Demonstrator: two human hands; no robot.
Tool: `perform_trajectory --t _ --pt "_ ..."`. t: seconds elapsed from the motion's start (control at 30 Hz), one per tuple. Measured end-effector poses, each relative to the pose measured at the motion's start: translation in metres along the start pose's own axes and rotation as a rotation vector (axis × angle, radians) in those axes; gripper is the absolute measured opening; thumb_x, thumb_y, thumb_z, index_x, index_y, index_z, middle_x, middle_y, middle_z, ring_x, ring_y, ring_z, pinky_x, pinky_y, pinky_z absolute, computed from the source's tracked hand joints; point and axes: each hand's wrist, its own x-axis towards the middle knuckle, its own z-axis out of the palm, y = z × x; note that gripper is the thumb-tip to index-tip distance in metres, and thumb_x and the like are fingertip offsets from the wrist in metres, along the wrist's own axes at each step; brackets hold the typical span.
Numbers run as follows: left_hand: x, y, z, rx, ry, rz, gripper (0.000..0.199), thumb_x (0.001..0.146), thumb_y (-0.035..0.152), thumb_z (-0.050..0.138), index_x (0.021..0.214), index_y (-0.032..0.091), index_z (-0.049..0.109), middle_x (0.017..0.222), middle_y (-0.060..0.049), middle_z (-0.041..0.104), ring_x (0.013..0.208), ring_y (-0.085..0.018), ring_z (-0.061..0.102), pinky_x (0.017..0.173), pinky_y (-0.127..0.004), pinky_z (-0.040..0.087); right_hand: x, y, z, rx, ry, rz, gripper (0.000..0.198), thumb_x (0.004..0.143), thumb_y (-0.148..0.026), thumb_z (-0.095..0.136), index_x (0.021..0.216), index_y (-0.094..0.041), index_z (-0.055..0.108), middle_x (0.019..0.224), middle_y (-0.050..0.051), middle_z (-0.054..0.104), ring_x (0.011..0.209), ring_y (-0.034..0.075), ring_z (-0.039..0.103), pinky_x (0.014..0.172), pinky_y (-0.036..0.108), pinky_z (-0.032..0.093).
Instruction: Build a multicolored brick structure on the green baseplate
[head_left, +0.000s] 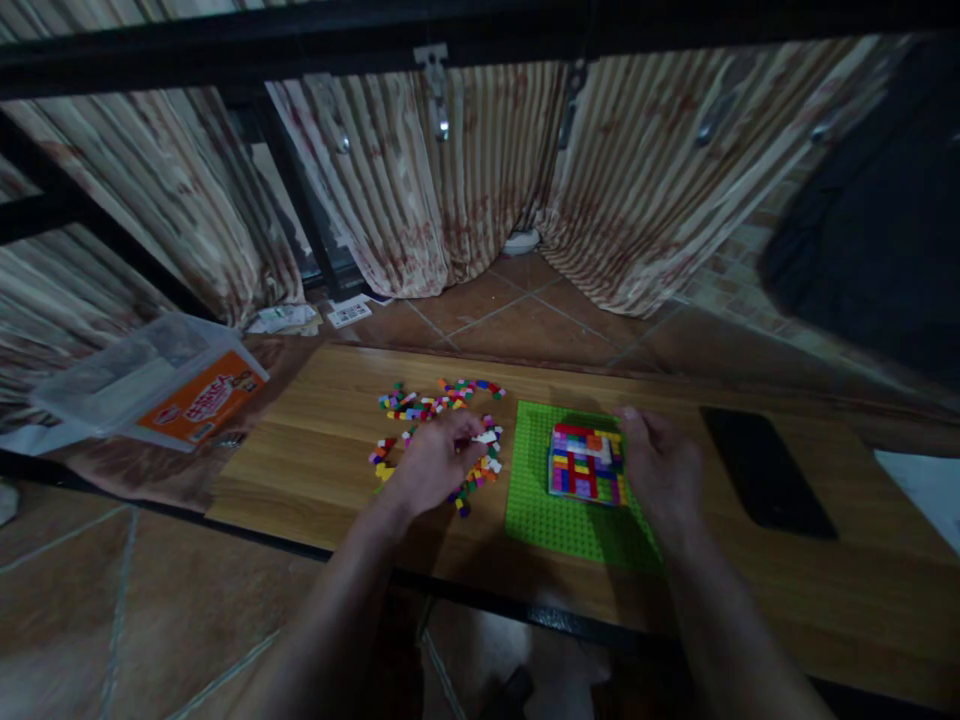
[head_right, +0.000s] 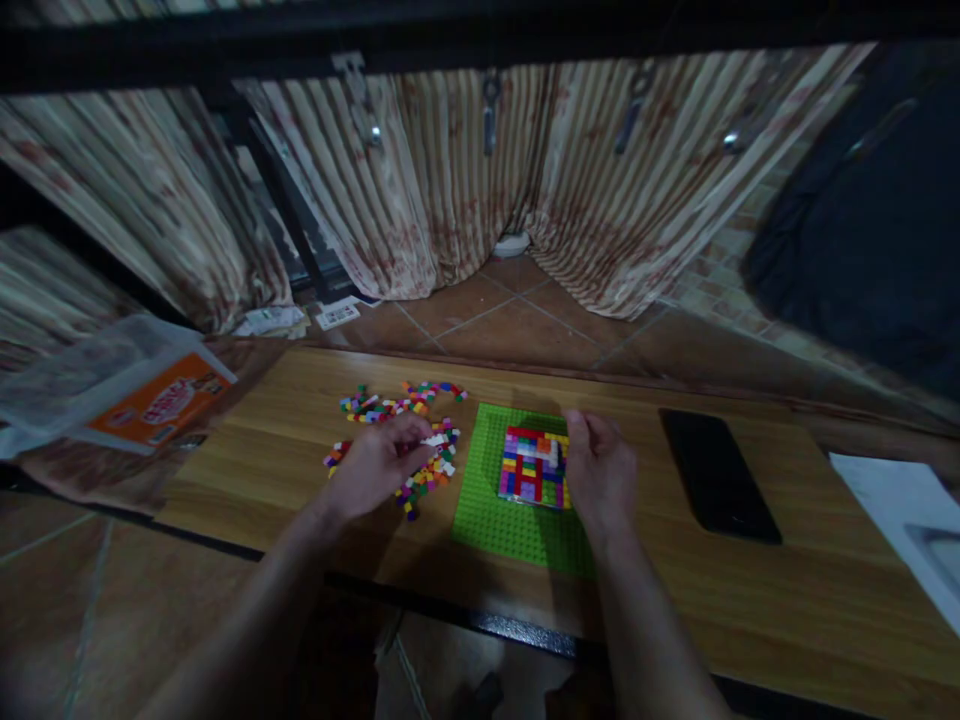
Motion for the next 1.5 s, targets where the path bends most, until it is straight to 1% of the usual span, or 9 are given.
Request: perform_trajectory --t 0.13,0.23,0.33,0.47,0.6,0.87,1.07,1.3,1.5 --pt "0.004 0.015 0.028 -0.049 0.000 0.030 0.002 0.081 0.017 0.061 0.081 0.019 0.060 0.076 0.002 0.065 0.071 -0.012 0.061 0.065 -0.022 0.046 0.001 0.001 0.000 0.029 -0.001 0.000 0.045 0.086 -0.052 0.048 0.089 -0.015 0.073 0.089 0.010 0.072 0.085 0.025 0.065 0.078 0.037 0.046" --pt "0.008 0.025 0.043 -0.032 0.028 0.019 0.003 0.080 0.017 0.063 0.079 0.019 0.061 0.074 0.002 0.065 0.067 -0.011 0.060 0.061 -0.021 0.044 0.001 -0.001 -0.002 0.029 -0.006 -0.015 0.044 0.086 -0.052 0.049 0.087 -0.016 0.073 0.085 0.009 0.072 0.082 0.025 0.065 0.076 0.036 0.046" --pt "0.012 0.032 0.055 -0.001 0.069 0.016 0.003 0.079 0.020 0.065 0.080 0.019 0.062 0.074 0.002 0.066 0.063 -0.011 0.058 0.058 -0.021 0.043 0.001 -0.003 -0.004 0.037 -0.012 0.011 0.042 0.085 -0.052 0.051 0.086 -0.016 0.073 0.083 0.009 0.072 0.081 0.025 0.065 0.073 0.036 0.045" --pt "0.018 0.037 0.069 0.021 0.080 0.054 0.002 0.081 0.021 0.064 0.080 0.020 0.064 0.077 0.001 0.068 0.069 -0.013 0.062 0.062 -0.022 0.046 0.002 -0.006 -0.006 0.058 -0.034 0.009 0.041 0.085 -0.051 0.051 0.084 -0.016 0.072 0.083 0.009 0.073 0.079 0.024 0.065 0.073 0.035 0.046" --pt "0.024 0.040 0.079 0.038 0.104 0.077 0.005 0.085 0.021 0.060 0.084 0.020 0.065 0.082 0.000 0.070 0.075 -0.014 0.064 0.068 -0.024 0.049 0.002 -0.005 -0.007 0.013 -0.053 -0.021 0.042 0.085 -0.052 0.050 0.084 -0.016 0.072 0.083 0.008 0.072 0.077 0.023 0.065 0.072 0.034 0.046" --pt "0.029 0.041 0.088 0.137 0.101 0.149 0.013 0.087 0.016 0.057 0.092 0.022 0.068 0.090 -0.001 0.070 0.082 -0.015 0.065 0.077 -0.028 0.052 0.004 -0.003 -0.011 -0.040 -0.086 -0.032 0.041 0.087 -0.050 0.047 0.088 -0.017 0.072 0.087 0.009 0.072 0.078 0.023 0.064 0.071 0.033 0.046" --pt "0.033 0.038 0.091 0.111 0.203 0.187 0.014 0.086 0.016 0.061 0.090 0.022 0.072 0.092 -0.003 0.068 0.086 -0.016 0.065 0.079 -0.029 0.053 0.002 -0.009 -0.010 -0.060 -0.109 -0.039 0.037 0.087 -0.046 0.048 0.086 -0.017 0.072 0.087 0.009 0.072 0.079 0.022 0.065 0.072 0.033 0.046" --pt "0.034 0.039 0.094 -0.040 0.227 0.116 0.013 0.083 0.012 0.063 0.083 0.021 0.073 0.084 -0.002 0.068 0.078 -0.013 0.065 0.075 -0.025 0.052 0.000 -0.006 -0.006 0.000 -0.247 -0.060 0.035 0.086 -0.045 0.050 0.089 -0.017 0.072 0.090 0.009 0.072 0.083 0.022 0.065 0.077 0.034 0.046" --pt "0.035 0.037 0.098 -0.114 0.202 0.068 0.012 0.083 0.016 0.064 0.082 0.022 0.074 0.083 -0.002 0.070 0.079 -0.014 0.065 0.076 -0.026 0.053 0.001 -0.005 -0.007 -0.005 -0.247 -0.059 0.035 0.086 -0.045 0.049 0.089 -0.018 0.072 0.090 0.008 0.072 0.081 0.022 0.065 0.076 0.034 0.047"
